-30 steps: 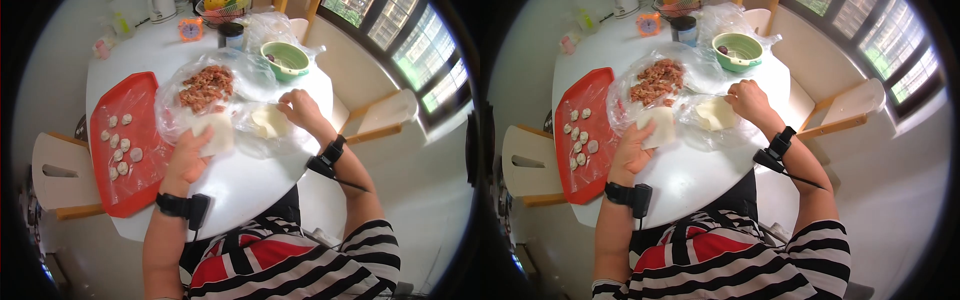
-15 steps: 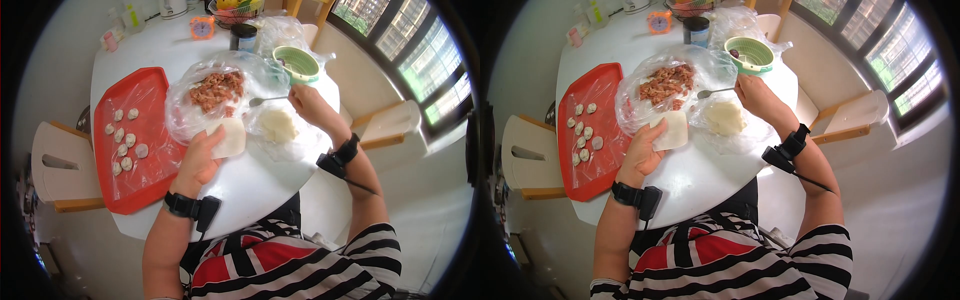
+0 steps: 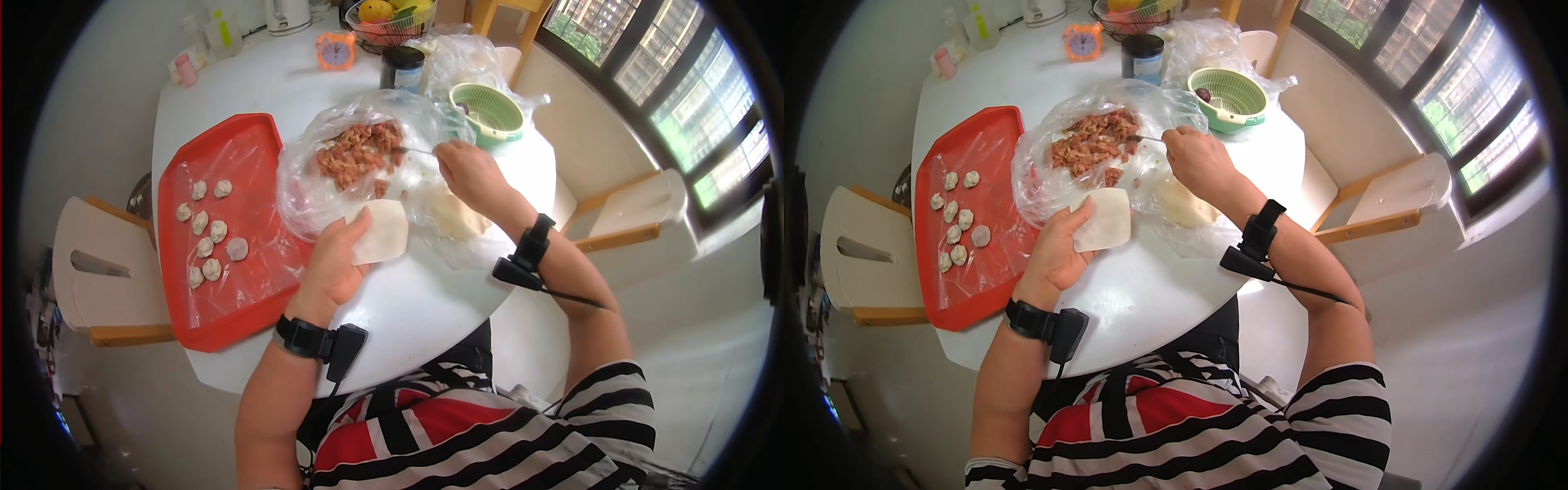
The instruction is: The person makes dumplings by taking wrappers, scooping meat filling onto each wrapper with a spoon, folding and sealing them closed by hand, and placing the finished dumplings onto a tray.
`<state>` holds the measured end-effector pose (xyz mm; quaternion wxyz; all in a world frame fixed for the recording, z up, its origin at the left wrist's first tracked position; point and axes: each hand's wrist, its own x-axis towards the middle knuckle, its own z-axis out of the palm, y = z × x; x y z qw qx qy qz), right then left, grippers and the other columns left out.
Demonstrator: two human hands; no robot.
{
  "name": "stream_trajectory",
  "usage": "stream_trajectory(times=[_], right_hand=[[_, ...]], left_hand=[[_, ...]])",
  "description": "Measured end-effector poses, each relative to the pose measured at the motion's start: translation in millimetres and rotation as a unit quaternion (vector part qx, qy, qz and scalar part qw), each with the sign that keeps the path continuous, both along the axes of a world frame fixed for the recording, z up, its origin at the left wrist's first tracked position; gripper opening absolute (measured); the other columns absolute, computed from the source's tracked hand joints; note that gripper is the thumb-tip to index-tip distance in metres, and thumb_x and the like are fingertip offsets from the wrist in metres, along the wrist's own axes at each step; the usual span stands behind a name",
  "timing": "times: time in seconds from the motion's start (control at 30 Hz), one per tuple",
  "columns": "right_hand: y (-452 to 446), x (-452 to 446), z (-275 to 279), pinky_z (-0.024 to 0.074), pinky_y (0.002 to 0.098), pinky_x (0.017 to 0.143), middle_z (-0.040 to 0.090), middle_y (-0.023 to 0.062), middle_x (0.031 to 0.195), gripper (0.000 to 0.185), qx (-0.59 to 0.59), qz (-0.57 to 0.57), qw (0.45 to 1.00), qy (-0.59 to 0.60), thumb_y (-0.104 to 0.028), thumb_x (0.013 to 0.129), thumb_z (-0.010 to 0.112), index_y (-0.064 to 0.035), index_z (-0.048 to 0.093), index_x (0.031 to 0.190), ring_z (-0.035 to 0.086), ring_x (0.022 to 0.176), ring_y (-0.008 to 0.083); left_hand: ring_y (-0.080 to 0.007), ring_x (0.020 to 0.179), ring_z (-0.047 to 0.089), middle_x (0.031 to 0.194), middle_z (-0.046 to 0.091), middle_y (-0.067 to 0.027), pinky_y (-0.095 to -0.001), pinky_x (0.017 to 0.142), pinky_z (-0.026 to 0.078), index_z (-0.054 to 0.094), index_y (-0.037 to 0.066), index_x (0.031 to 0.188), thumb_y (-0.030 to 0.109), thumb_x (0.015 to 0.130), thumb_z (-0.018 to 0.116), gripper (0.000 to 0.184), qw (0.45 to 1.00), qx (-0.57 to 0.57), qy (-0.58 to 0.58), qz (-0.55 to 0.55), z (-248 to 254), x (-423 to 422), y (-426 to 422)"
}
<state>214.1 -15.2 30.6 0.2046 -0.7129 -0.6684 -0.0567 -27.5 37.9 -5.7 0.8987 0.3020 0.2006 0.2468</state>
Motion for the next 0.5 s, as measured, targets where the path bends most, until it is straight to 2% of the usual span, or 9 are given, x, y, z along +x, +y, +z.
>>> stream_trajectory(times=[0.07,0.17,0.23,0.3,0.37,0.5], right_hand=[[-6,-4,6,0.0476,0.0457,0.073,0.061,0.0187,0.087,0.015,-0.007,0.033,0.998,0.050,-0.008,0.088,0.050,0.0006,0.060,0.093,0.060,0.081,0.0376],[-11,-6,8,0.0478,0.0456,0.074,0.063,0.0197,0.087,0.016,-0.001,0.023,0.996,0.091,-0.010,0.088,0.050,0.0005,0.062,0.092,0.060,0.080,0.0373],[-8,1,1,0.0482,0.0452,0.073,0.063,0.0203,0.085,0.017,0.003,0.007,0.996,0.091,-0.010,0.088,0.051,0.0011,0.062,0.091,0.060,0.078,0.0380],[-8,2,0,0.0485,0.0449,0.072,0.063,0.0209,0.082,0.017,0.010,-0.009,0.996,0.091,-0.011,0.087,0.051,0.0017,0.062,0.090,0.060,0.077,0.0386],[-11,-5,8,0.0487,0.0437,0.069,0.063,0.0223,0.075,0.019,-0.034,-0.020,0.988,0.147,-0.010,0.086,0.051,0.0034,0.064,0.087,0.061,0.071,0.0391],[-11,-7,13,0.0484,0.0426,0.065,0.061,0.0240,0.070,0.021,-0.041,-0.013,0.983,0.176,-0.009,0.084,0.050,0.0053,0.065,0.084,0.059,0.064,0.0396]], left_hand=[[-0.0273,0.107,0.060,0.119,0.059,-0.0170,-0.0390,0.094,0.049,0.048,-0.008,0.123,0.018,0.098,0.050,0.036,1.000,-0.001,-0.001,-0.003,1,1,-2],[-0.0273,0.108,0.060,0.119,0.059,-0.0169,-0.0389,0.094,0.049,0.048,-0.008,0.123,0.018,0.098,0.049,0.036,1.000,-0.002,0.000,-0.010,4,1,-4],[-0.0272,0.108,0.060,0.119,0.058,-0.0169,-0.0388,0.094,0.049,0.048,-0.008,0.123,0.018,0.098,0.049,0.036,1.000,-0.001,0.003,-0.016,4,1,-5],[-0.0305,0.111,0.059,0.121,0.058,-0.0208,-0.0399,0.098,0.048,0.045,-0.009,0.126,0.017,0.099,0.047,0.038,1.000,0.007,0.003,-0.025,1,1,-3],[-0.0303,0.111,0.059,0.121,0.058,-0.0207,-0.0398,0.098,0.048,0.045,-0.009,0.126,0.017,0.099,0.047,0.038,1.000,0.006,0.006,-0.015,-2,1,-1],[-0.0299,0.111,0.060,0.121,0.058,-0.0204,-0.0396,0.098,0.048,0.045,-0.010,0.125,0.017,0.099,0.047,0.038,1.000,0.004,0.010,-0.002,-4,2,1]])
